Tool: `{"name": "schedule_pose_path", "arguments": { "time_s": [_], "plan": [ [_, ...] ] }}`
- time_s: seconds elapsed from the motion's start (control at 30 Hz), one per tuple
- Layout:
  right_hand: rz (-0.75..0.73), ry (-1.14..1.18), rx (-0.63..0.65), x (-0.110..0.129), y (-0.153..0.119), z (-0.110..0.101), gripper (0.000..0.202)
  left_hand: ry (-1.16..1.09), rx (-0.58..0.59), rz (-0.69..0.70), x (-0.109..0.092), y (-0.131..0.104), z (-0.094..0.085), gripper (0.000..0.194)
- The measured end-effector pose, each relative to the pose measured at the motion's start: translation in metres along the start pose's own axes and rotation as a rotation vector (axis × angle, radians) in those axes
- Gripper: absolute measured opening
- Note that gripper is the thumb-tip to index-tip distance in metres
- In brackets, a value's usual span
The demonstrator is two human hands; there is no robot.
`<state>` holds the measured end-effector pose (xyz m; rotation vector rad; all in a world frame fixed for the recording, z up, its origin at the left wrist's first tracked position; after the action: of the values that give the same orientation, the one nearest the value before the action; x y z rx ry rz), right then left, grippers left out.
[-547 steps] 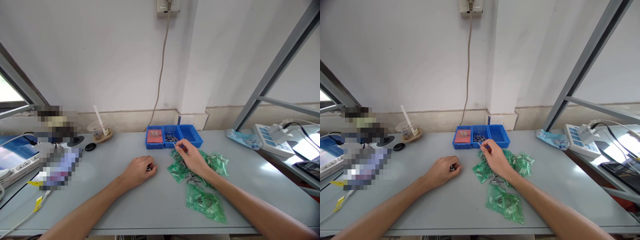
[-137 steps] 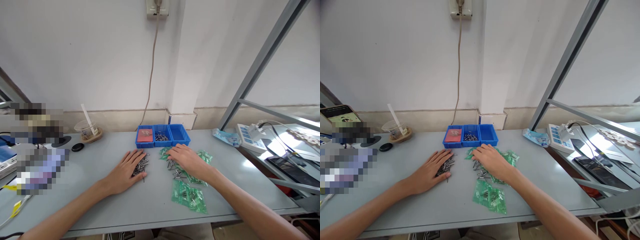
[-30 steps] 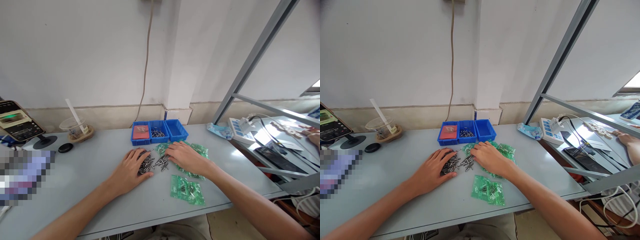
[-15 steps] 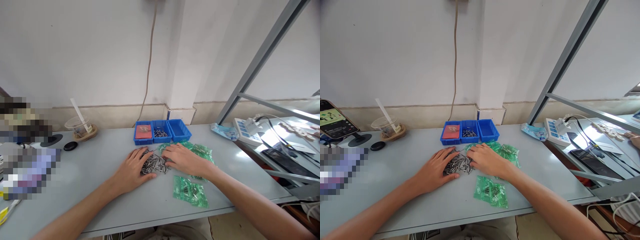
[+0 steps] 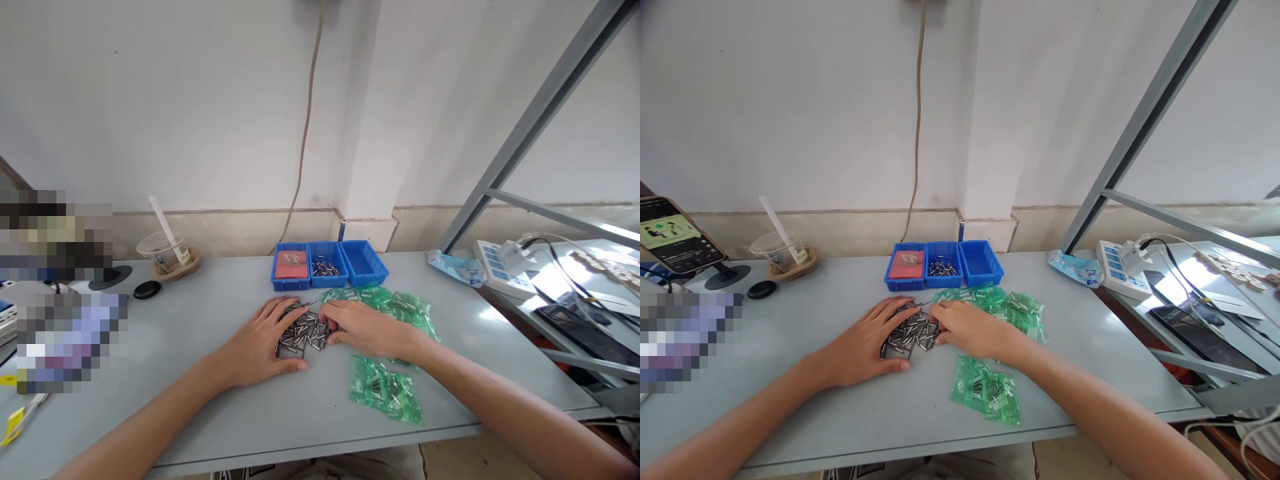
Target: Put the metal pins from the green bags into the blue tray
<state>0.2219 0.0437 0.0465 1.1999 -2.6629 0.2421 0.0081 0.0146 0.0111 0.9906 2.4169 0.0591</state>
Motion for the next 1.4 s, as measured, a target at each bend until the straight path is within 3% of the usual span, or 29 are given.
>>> {"name": "schedule_pose_path", "arguments": {
  "time_s": [0.27,0.37,0.5,0.73,1.0,1.17,1.4],
  "plan": [
    [-0.043,0.003,-0.209,0.01,0.025,0.0,0.017,-0.035,-0.074,-0.051,0.004,0.013,0.004,0.074],
    [-0.02,-0.064,-0.262,0.003,0.022,-0.009,0.028,-0.003,-0.066,-0.046,0.006,0.009,0.002,0.089],
    [0.03,-0.042,-0.177,-0.012,0.014,-0.012,0.053,0.006,0.005,-0.026,0.009,-0.001,-0.001,0.118],
    [0.019,-0.058,-0.116,-0.025,0.011,-0.008,0.038,-0.044,0.039,-0.064,0.011,0.005,0.002,0.11],
    [0.023,-0.08,-0.177,-0.015,0.015,-0.001,0.037,-0.072,0.007,-0.051,0.003,0.018,0.006,0.096],
    [0.021,-0.119,-0.225,-0.011,0.018,0.005,0.026,-0.148,-0.033,-0.028,-0.002,0.018,0.001,0.083],
    [-0.018,-0.091,-0.266,-0.006,0.02,0.012,0.016,-0.17,-0.039,-0.045,-0.002,0.017,0.0,0.078]
  ]
}}
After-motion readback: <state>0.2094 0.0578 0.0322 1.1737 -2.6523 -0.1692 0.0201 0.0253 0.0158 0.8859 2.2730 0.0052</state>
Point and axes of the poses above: each hand's wrist, its own y-axis towards the middle knuckle, its own z-axis out of the palm, x = y × z, the point moved 5 cm from there along y, towards the middle knuckle, and after that the axes turned 9 degrees about -y, right-handed, at the moved point
